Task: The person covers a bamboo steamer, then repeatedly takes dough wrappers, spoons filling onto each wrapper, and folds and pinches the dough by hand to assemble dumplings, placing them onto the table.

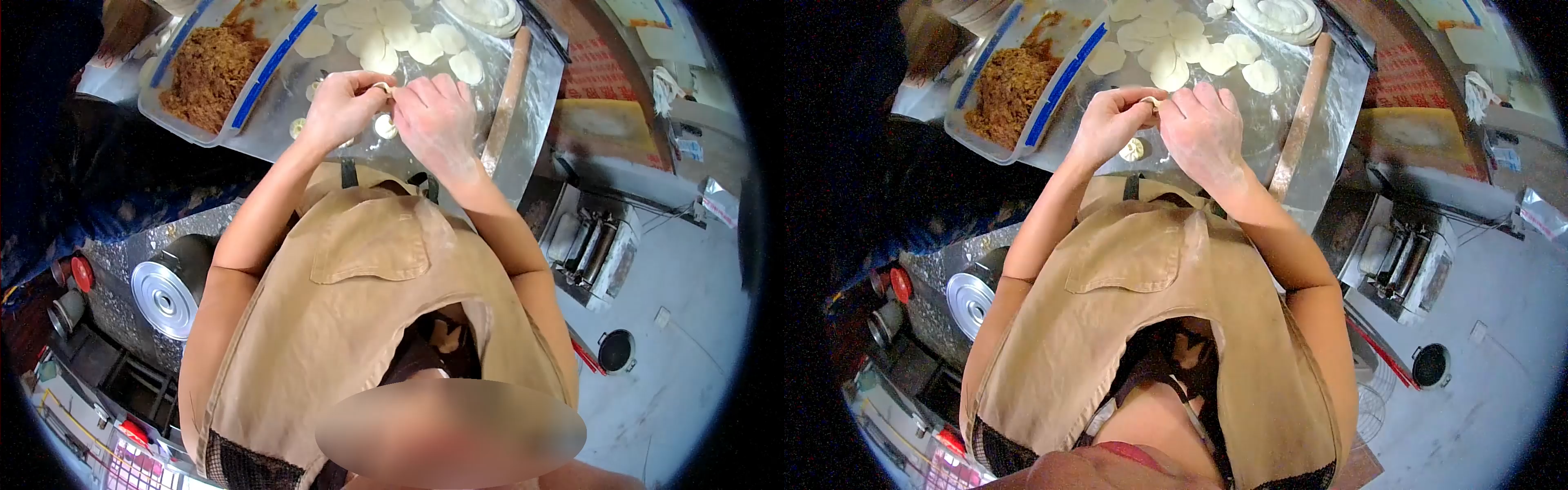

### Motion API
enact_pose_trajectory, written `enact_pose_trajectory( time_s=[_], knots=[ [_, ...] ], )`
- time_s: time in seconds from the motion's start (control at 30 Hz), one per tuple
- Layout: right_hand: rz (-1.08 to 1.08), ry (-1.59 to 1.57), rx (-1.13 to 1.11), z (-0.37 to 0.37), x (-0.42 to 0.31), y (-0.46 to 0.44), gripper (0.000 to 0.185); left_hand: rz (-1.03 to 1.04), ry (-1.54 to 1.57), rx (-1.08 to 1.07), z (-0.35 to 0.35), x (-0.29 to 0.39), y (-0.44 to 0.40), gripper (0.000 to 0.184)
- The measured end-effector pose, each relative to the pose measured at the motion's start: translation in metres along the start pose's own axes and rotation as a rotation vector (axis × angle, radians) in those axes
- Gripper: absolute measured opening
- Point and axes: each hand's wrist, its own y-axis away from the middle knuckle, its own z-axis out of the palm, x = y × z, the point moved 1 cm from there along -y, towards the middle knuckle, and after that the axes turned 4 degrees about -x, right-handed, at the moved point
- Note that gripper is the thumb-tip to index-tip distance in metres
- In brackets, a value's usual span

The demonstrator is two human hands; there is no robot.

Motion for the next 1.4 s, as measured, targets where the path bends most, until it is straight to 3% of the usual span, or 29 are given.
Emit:
enact_pose_trajectory(
  time_s=[0.17,0.23,0.3,0.33,0.37,0.53,0.6,0.7,0.87,0.93,1.07,1.23,1.33,1.4],
  knots=[
    [-0.015,-0.069,0.003,-0.002,-0.002,-0.003,0.010,-0.016,-0.116,-0.099,-0.009,0.008,0.002,0.029],
    [0.078,-0.146,0.038,-0.003,-0.006,-0.002,0.009,-0.001,0.011,-0.108,-0.009,0.000,0.003,0.038],
    [0.166,-0.219,0.081,0.002,-0.010,-0.004,0.009,0.043,0.389,0.113,-0.003,-0.026,-0.003,0.052],
    [0.256,-0.267,0.092,0.008,-0.014,-0.001,0.008,-0.054,0.533,0.063,0.009,-0.020,0.004,0.061],
    [0.347,-0.319,0.101,0.013,-0.017,0.004,0.008,-0.088,0.694,0.053,0.015,-0.029,0.001,0.056],
    [0.525,-0.397,0.053,0.012,-0.025,-0.003,0.008,0.018,0.461,0.240,0.017,-0.027,-0.001,0.044],
    [0.345,-0.274,0.038,0.014,-0.020,-0.003,0.007,0.030,0.452,0.243,0.018,-0.028,-0.004,0.044],
    [0.272,-0.232,0.020,0.013,-0.020,-0.001,0.007,0.034,0.436,0.245,0.016,-0.025,-0.003,0.045],
    [0.241,-0.186,0.018,0.009,-0.020,-0.012,0.008,-0.002,0.414,0.248,0.011,-0.021,-0.006,0.047],
    [0.191,-0.177,-0.006,0.010,-0.018,-0.012,0.007,0.016,0.388,0.116,0.005,-0.021,-0.009,0.048],
    [0.160,-0.200,-0.025,0.004,-0.013,-0.021,0.007,-0.024,0.391,0.166,0.006,-0.011,-0.006,0.049],
    [0.138,-0.213,-0.064,0.003,-0.009,-0.023,0.005,-0.049,0.297,0.042,-0.003,-0.017,-0.012,0.052],
    [0.312,-0.474,-0.128,-0.008,-0.002,-0.026,0.006,-0.143,0.462,0.014,-0.005,-0.017,-0.017,0.052],
    [0.538,-0.756,-0.296,-0.021,0.001,-0.033,0.007,-0.132,0.431,0.042,-0.004,-0.009,-0.016,0.050]
  ],
)
